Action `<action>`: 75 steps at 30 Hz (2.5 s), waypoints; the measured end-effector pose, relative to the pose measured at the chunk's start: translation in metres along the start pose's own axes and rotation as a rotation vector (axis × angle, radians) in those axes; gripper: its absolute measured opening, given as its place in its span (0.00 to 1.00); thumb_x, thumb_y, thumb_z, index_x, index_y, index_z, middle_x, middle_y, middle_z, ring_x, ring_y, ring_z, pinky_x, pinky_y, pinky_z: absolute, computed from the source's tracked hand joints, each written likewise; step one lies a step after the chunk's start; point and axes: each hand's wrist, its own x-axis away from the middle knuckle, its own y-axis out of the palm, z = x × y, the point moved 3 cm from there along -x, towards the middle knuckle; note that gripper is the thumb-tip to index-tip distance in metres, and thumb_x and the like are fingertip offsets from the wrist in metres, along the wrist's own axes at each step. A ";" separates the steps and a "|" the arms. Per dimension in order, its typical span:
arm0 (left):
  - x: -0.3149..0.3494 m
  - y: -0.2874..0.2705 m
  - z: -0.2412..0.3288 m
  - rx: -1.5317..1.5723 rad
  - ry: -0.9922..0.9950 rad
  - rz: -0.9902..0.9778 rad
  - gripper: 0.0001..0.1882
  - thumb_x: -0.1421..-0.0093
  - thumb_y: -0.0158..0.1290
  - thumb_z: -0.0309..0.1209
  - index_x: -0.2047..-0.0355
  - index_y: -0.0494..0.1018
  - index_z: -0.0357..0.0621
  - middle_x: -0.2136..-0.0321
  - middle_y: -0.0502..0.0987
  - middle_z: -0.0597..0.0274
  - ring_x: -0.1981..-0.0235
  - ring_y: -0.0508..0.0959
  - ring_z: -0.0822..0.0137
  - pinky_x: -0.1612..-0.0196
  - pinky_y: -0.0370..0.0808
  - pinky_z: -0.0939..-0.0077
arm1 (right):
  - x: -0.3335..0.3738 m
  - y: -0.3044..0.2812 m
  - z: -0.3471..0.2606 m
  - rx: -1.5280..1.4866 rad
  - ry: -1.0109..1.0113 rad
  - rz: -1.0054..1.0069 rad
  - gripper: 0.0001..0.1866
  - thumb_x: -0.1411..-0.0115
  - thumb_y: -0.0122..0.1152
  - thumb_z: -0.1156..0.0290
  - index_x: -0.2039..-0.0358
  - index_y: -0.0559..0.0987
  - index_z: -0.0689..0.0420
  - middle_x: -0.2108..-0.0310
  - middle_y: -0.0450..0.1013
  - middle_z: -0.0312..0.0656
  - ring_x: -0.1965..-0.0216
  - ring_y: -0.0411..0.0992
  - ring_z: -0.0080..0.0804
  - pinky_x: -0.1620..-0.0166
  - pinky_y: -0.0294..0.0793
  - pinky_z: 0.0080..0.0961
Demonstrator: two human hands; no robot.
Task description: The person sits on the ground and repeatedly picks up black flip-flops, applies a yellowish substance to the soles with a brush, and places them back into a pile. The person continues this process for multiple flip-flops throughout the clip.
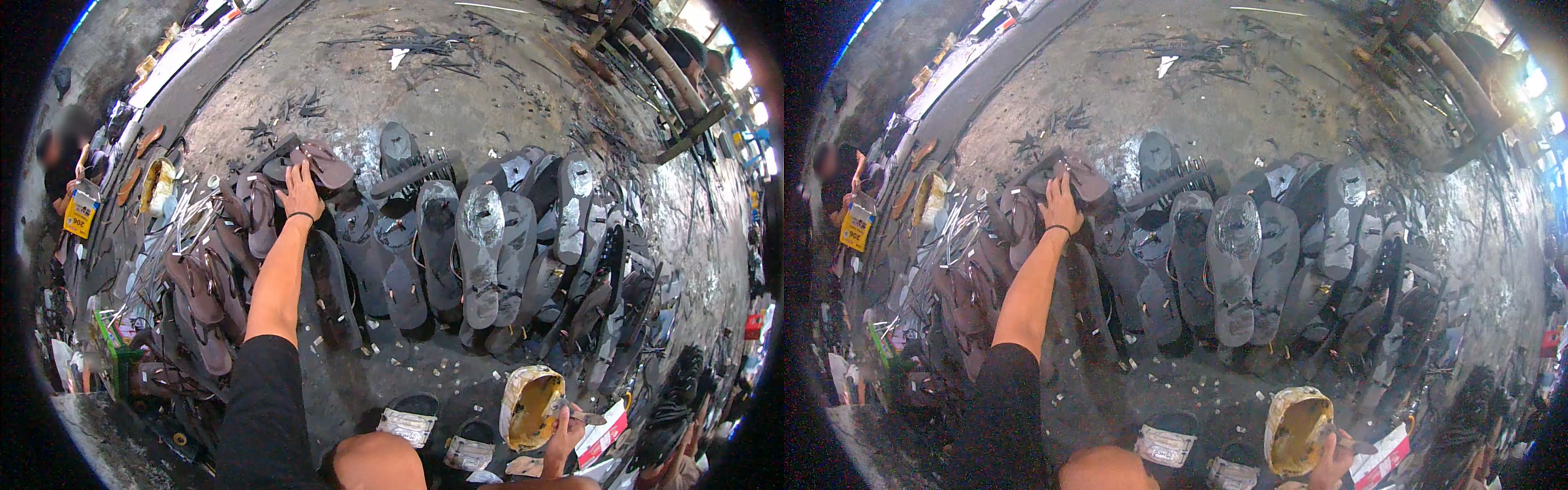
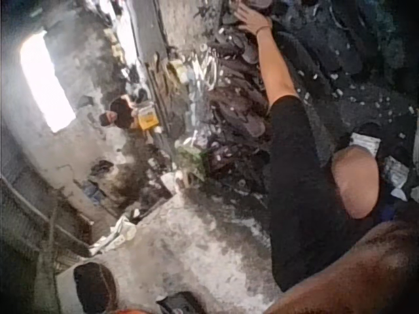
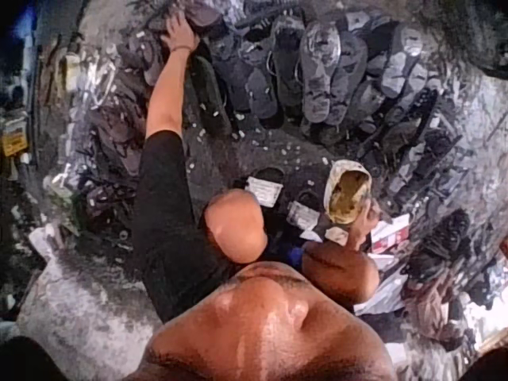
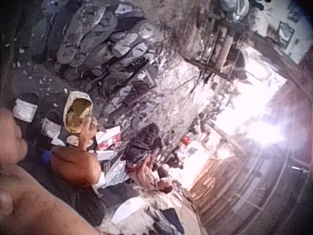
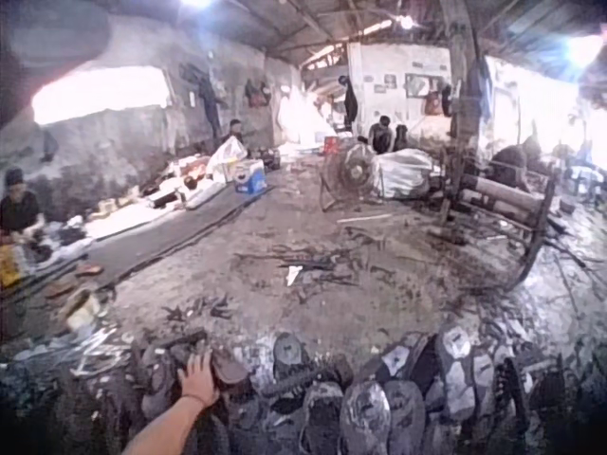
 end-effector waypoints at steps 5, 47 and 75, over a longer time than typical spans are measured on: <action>-0.007 0.007 -0.008 -0.031 0.098 0.088 0.35 0.37 0.47 0.24 0.30 0.54 0.53 0.29 0.54 0.59 0.26 0.49 0.56 0.34 0.56 0.28 | -0.006 -0.002 0.017 -0.016 -0.060 0.023 0.15 0.32 0.60 0.65 0.52 0.74 0.62 0.72 0.72 0.32 0.77 0.64 0.14 0.75 0.61 0.15; 0.595 -0.131 -0.076 0.381 0.899 -0.490 0.23 0.42 0.57 0.30 0.45 0.74 0.47 0.44 0.69 0.57 0.46 0.71 0.56 0.46 0.72 0.64 | 0.095 -0.063 -0.015 0.637 -0.229 -0.319 0.18 0.39 0.61 0.59 0.63 0.77 0.64 0.65 0.79 0.58 0.63 0.78 0.58 0.59 0.76 0.48; 0.424 -0.030 0.021 0.116 1.061 -0.666 0.45 0.41 0.51 0.63 0.34 0.65 0.41 0.29 0.55 0.48 0.27 0.47 0.44 0.29 0.45 0.50 | 0.095 -0.017 -0.066 -0.521 0.005 -0.598 0.16 0.35 0.64 0.71 0.47 0.76 0.59 0.54 0.77 0.36 0.55 0.73 0.22 0.50 0.73 0.23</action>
